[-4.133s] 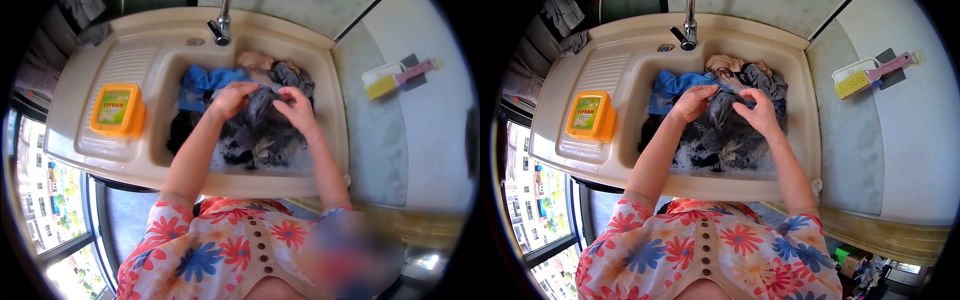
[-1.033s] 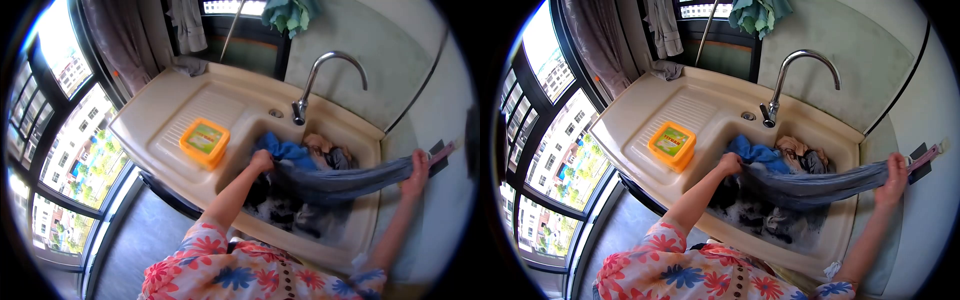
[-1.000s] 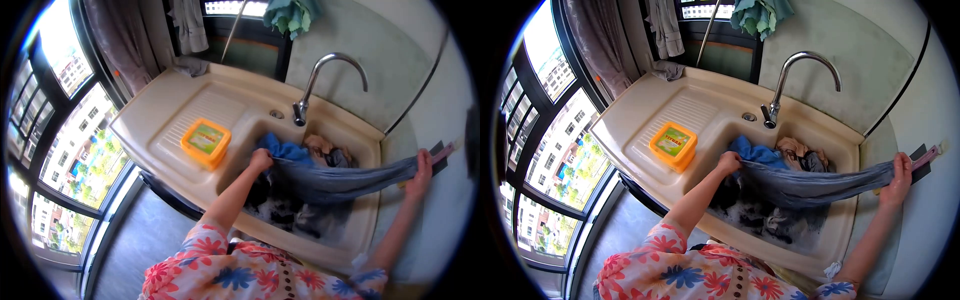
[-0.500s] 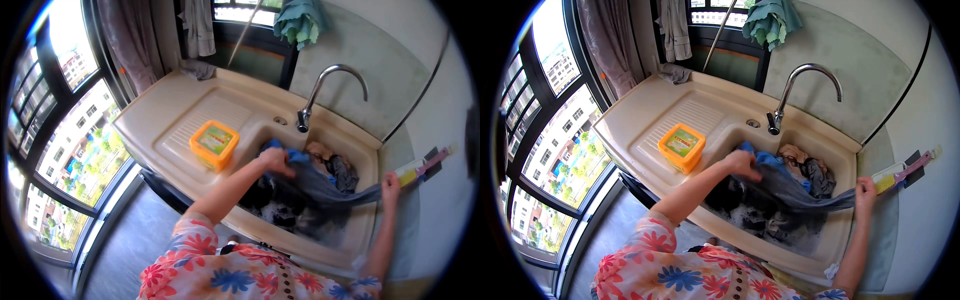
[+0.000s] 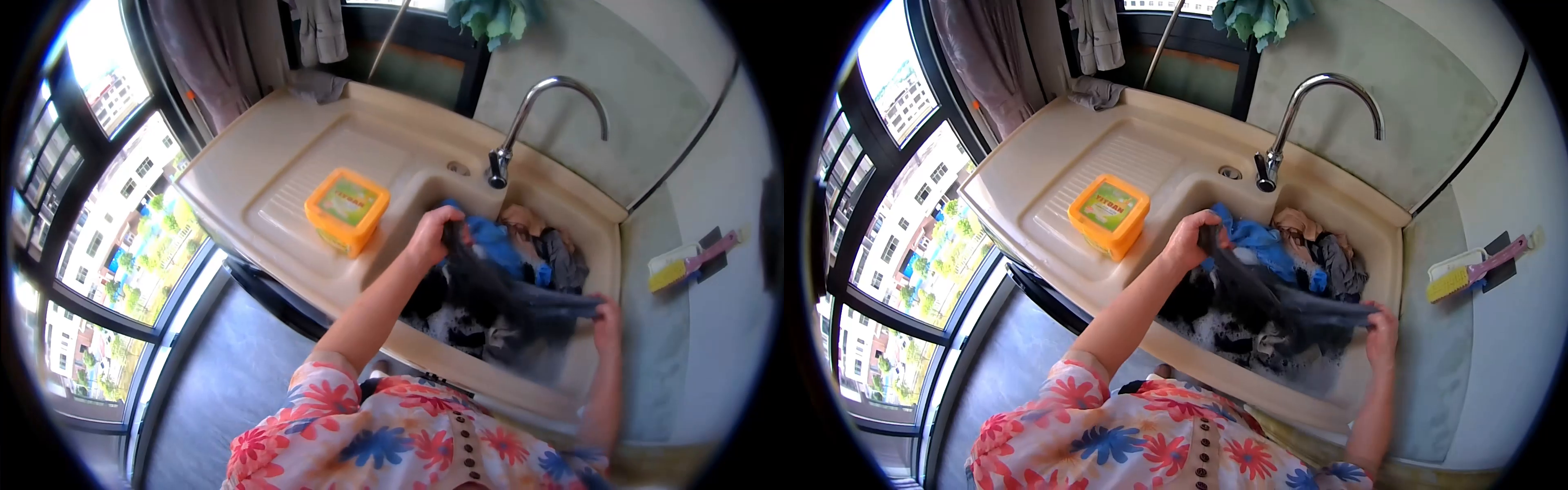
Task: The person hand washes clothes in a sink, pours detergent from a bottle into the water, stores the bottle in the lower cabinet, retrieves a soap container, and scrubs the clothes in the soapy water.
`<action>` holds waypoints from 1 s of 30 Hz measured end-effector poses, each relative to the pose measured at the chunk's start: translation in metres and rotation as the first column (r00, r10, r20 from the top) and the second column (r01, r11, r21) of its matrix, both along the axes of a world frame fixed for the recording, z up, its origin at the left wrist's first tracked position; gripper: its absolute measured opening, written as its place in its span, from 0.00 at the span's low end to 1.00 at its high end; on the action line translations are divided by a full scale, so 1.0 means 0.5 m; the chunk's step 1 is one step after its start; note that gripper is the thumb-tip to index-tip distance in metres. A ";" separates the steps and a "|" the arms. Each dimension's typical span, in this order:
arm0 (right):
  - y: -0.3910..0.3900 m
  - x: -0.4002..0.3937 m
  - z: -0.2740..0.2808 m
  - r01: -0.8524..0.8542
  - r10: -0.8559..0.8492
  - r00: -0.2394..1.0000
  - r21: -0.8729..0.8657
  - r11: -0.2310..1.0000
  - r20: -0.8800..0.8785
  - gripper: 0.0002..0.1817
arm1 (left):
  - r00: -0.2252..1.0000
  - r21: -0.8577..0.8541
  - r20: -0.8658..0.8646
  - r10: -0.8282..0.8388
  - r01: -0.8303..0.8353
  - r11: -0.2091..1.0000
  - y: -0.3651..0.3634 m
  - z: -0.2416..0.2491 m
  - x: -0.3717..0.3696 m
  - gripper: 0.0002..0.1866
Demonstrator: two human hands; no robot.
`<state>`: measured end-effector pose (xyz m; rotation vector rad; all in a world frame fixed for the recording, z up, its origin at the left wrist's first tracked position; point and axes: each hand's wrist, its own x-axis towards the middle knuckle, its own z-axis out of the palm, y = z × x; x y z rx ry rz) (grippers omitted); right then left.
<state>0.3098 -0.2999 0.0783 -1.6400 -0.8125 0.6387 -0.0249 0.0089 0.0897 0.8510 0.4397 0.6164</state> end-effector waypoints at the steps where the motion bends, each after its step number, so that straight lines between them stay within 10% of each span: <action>1: 0.000 0.008 -0.003 -0.024 0.032 0.994 0.078 0.997 -0.104 0.12 | 0.999 -0.114 -0.003 -0.048 0.048 0.992 -0.009 0.005 0.002 0.17; 2: 0.005 0.018 -0.008 -0.038 0.071 0.976 0.159 0.987 -0.206 0.12 | 0.968 0.288 -0.244 -0.056 0.127 0.949 -0.022 -0.001 0.003 0.21; 4: 0.032 0.017 -0.002 -0.033 0.166 0.903 0.322 0.946 -0.396 0.13 | 0.782 0.776 -0.589 0.202 0.479 0.409 -0.055 -0.014 0.000 0.29; 6: 0.061 -0.011 0.018 0.023 0.039 0.954 0.204 0.979 -0.296 0.14 | 0.574 0.622 -0.771 0.275 0.771 0.135 -0.081 -0.017 -0.009 0.30; 8: 0.091 -0.100 0.048 -0.044 0.064 0.960 -0.079 0.996 0.271 0.18 | 0.345 0.372 -0.853 0.391 0.928 -0.007 -0.082 -0.017 0.001 0.24; 9: 0.088 -0.128 0.042 -0.165 0.260 0.800 -0.217 0.962 0.541 0.20 | 0.369 0.468 -0.765 0.527 0.881 0.063 -0.063 -0.062 0.007 0.18; 11: 0.080 -0.185 0.060 -0.211 0.741 0.497 -0.766 0.608 0.451 0.21 | 0.405 0.553 -0.802 0.440 0.781 0.290 -0.026 -0.027 0.007 0.17; 13: 0.086 -0.172 0.031 -0.171 0.636 0.713 -0.806 0.566 0.296 0.17 | 0.737 0.749 -0.599 0.313 0.377 0.546 0.008 -0.018 -0.003 0.14; 14: 0.094 -0.162 0.022 -0.161 0.567 0.792 -0.820 0.549 0.225 0.16 | 0.887 0.461 -0.462 0.022 0.219 0.860 0.013 -0.014 0.002 0.13; 17: 0.101 -0.141 0.033 -0.284 0.271 0.930 -0.015 0.959 -0.246 0.15 | 0.983 -0.093 0.126 -0.132 0.145 0.985 -0.006 0.001 0.029 0.17; 20: 0.186 -0.180 0.063 -0.075 0.341 0.717 0.419 0.905 -0.609 0.20 | 0.969 -0.467 0.232 -0.090 0.192 0.863 -0.031 -0.079 0.097 0.15; 23: 0.256 -0.174 -0.035 -0.059 0.183 0.614 0.186 0.981 -0.768 0.23 | 0.990 -0.580 0.138 -0.019 0.096 0.809 -0.074 -0.116 0.154 0.10; 24: 0.288 -0.213 -0.040 -0.052 0.109 0.663 0.100 0.994 -0.741 0.22 | 0.996 -0.590 0.085 -0.013 0.061 0.805 -0.081 -0.123 0.166 0.10; 26: 0.333 -0.308 -0.049 -0.151 0.151 0.988 -0.024 0.988 -0.020 0.14 | 1.000 -0.616 -0.030 0.004 -0.022 0.787 -0.090 -0.159 0.180 0.11; 27: 0.329 -0.386 -0.030 -0.109 0.127 0.935 -0.071 0.991 0.331 0.12 | 0.999 -0.624 -0.027 -0.023 0.001 0.781 -0.085 -0.210 0.194 0.12; 28: 0.318 -0.441 -0.011 -0.054 0.108 0.761 -0.103 0.993 0.640 0.11 | 0.875 -0.473 0.400 -0.272 0.451 0.756 -0.071 -0.259 0.173 0.11; 30: 0.340 -0.419 -0.049 -0.021 0.009 0.671 0.007 1.000 0.741 0.13 | 0.965 -0.342 0.260 0.026 0.067 0.937 -0.134 -0.250 0.180 0.11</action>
